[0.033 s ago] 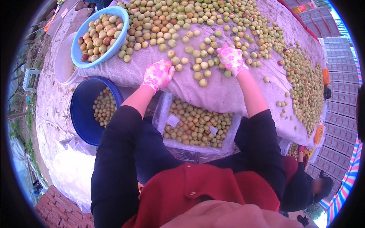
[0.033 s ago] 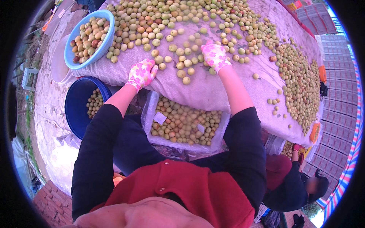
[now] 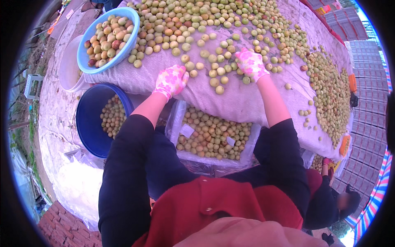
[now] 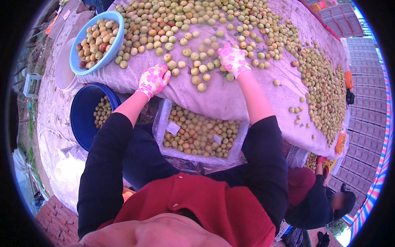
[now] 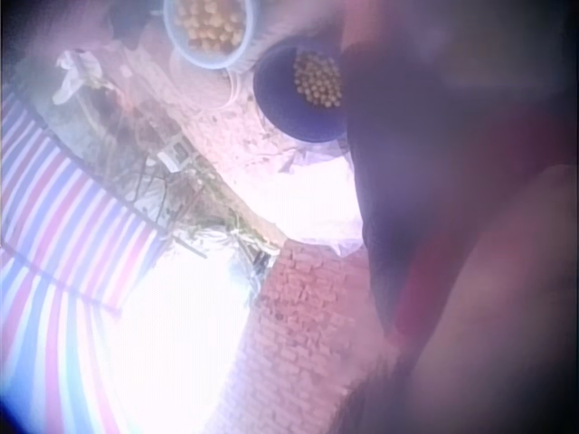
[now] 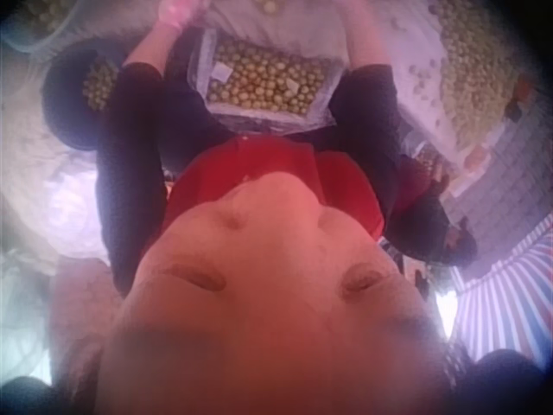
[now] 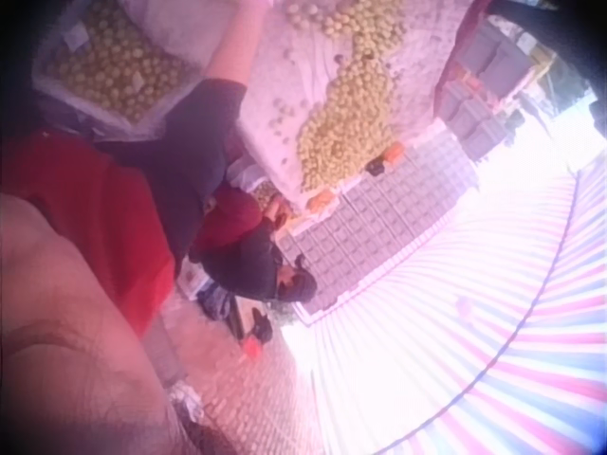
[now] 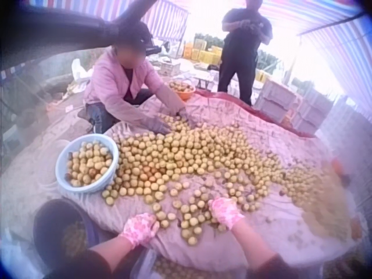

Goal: The person sorts small round fruit spread on a cloth, picking them by hand and placing them into a plastic crate and a blue bucket. The person repeatedly scoops fruit from the cloth and transfers it into containers while seated.

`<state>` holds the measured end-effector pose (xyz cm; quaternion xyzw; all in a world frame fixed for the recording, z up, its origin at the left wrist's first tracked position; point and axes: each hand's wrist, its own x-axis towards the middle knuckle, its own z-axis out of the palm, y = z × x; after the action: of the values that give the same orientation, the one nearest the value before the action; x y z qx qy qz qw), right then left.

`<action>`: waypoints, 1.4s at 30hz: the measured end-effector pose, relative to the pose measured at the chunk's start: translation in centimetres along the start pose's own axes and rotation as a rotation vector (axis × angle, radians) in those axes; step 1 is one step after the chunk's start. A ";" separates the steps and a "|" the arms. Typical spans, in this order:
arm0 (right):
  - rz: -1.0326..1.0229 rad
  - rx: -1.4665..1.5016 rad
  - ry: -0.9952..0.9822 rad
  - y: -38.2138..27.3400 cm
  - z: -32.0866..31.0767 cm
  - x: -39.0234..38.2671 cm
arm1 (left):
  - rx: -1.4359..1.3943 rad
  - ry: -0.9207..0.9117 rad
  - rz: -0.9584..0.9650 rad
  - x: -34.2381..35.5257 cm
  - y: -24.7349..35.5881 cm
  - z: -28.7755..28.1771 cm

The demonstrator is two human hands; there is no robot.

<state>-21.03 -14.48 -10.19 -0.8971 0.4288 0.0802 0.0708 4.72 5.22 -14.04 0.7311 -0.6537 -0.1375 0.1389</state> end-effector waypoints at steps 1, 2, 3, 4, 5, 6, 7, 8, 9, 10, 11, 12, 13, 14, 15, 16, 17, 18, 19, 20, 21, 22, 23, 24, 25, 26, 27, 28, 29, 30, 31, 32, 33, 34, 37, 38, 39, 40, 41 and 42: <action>0.027 0.118 -0.008 0.2 -0.5 0.0 | -0.006 0.008 0.007 0.0 0.0 0.0; 0.052 0.237 -0.018 0.5 -1.2 -0.1 | 0.008 -0.002 0.005 0.0 -0.1 -0.1; 0.061 0.423 0.010 0.1 -1.5 -0.4 | -0.010 0.019 0.011 -0.1 -0.1 0.0; 0.065 0.610 0.040 -0.4 -2.0 -0.7 | -0.010 0.021 0.014 0.0 -0.2 0.0; 0.056 0.864 0.112 -2.0 -2.0 -1.1 | 0.010 0.009 0.015 0.0 -0.2 0.2; 0.132 1.098 0.158 -3.8 -2.2 -1.4 | 0.006 -0.007 0.004 0.0 -0.3 0.4; 0.059 1.189 0.146 -6.2 -2.4 -1.8 | 0.026 -0.034 -0.011 0.0 -0.4 0.6; 0.070 1.260 0.100 -9.4 -2.3 -2.3 | 0.044 -0.013 0.002 0.0 -0.6 0.8; -0.139 1.341 0.116 -12.9 -2.1 -2.3 | 0.039 -0.011 0.003 0.0 -0.8 1.1; -0.352 1.412 0.129 -16.1 -2.0 -2.7 | 0.020 -0.055 -0.023 -0.1 -1.0 1.2; -0.304 1.402 0.011 -18.2 -1.9 -3.7 | -0.107 0.020 0.003 0.0 -1.2 1.4; -0.348 1.417 -0.107 -19.2 -2.3 -4.0 | -0.304 0.036 -0.033 0.1 -1.4 1.4; -0.253 1.348 -0.029 -19.2 -2.6 -3.6 | -0.393 0.098 -0.004 0.0 -1.4 1.5; -0.248 1.300 0.049 -18.7 -2.8 -3.6 | -0.388 0.112 0.022 0.0 -1.4 1.5; -0.285 1.268 0.157 -17.4 -2.9 -3.1 | -0.187 0.039 0.016 0.1 -1.3 1.4; -0.216 0.929 0.301 -15.6 -2.9 -1.9 | 0.006 -0.003 0.018 0.1 -1.1 1.2; -0.078 0.812 0.352 -13.7 -2.5 -1.7 | 0.004 0.004 0.020 0.0 -0.9 1.0; 0.002 0.724 0.295 -11.5 -2.0 -1.4 | 0.005 -0.033 -0.008 0.0 -0.7 0.7; -0.028 0.593 0.257 -10.6 -0.9 -1.0 | 0.000 -0.024 -0.003 0.0 -0.5 0.5; 0.010 0.448 0.176 -9.8 0.1 -0.8 | 0.012 -0.016 0.005 0.0 -0.3 0.2; 0.055 0.303 0.091 -9.1 0.9 -0.5 | 0.019 -0.019 -0.002 -0.1 -0.1 0.0; 0.060 0.175 0.044 -8.3 1.3 -0.3 | 0.006 -0.024 -0.005 -0.1 0.0 -0.2; 0.023 0.075 0.053 -8.4 1.6 0.0 | 0.013 -0.032 -0.008 -0.1 0.0 -0.2; 0.023 0.060 0.000 -8.6 1.5 0.0 | 0.035 -0.041 -0.012 -0.1 0.0 -0.2; 0.021 0.046 -0.051 -9.0 1.1 0.2 | 0.014 -0.037 -0.009 0.0 0.0 -0.2; 0.018 0.032 -0.103 -9.6 0.3 0.3 | 0.007 -0.036 -0.006 0.0 -0.1 -0.1; 0.078 0.040 -0.113 -10.2 -0.7 0.2 | 0.012 -0.040 0.003 0.0 -0.3 0.0; -0.024 0.239 -0.050 -10.9 -1.7 0.1 | 0.004 -0.041 -0.009 0.1 -0.4 0.2; -0.127 0.437 0.012 -12.3 -2.4 -0.2 | 0.008 -0.045 -0.019 0.0 -0.5 0.4; -0.226 0.636 0.073 -13.5 -3.0 -0.5 | 0.021 -0.022 -0.007 0.0 -0.5 0.5; -0.319 0.834 0.138 -14.7 -3.3 -1.1 | 0.044 0.033 0.034 -0.1 -0.5 0.6; -0.407 1.030 0.210 -15.2 -3.5 -1.4 | 0.076 0.116 0.099 -0.3 -0.6 0.5; -0.409 1.134 0.062 -15.7 -3.4 -1.8 | 0.108 0.119 0.130 -0.3 -0.5 0.6; -0.403 1.170 0.003 -15.5 -3.2 -2.0 | 0.089 0.105 0.109 -0.2 -0.3 0.6; -0.263 0.985 0.165 -13.1 -1.5 -2.2 | 0.052 -0.042 -0.010 0.1 -0.2 0.2; -0.157 0.714 0.415 -12.3 -0.5 -2.3 | 0.039 -0.063 -0.018 0.1 -0.2 0.1; -0.053 0.508 0.455 -10.2 0.0 -2.7 | 0.024 -0.038 -0.007 0.1 -0.2 0.0; 0.096 0.295 0.407 -8.2 0.4 -3.1 | 0.017 -0.019 0.002 0.0 -0.2 0.0; 0.094 0.249 0.366 -6.9 1.1 -3.1 | -0.003 0.000 0.006 0.0 -0.2 0.0; 0.149 0.198 0.255 -5.9 1.8 -3.5 | -0.015 0.011 0.011 0.0 -0.3 0.0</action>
<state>-18.76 -7.84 -10.87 -0.8544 0.5052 -0.0718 0.0978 4.95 5.23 -14.16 0.7272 -0.6558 -0.1378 0.1487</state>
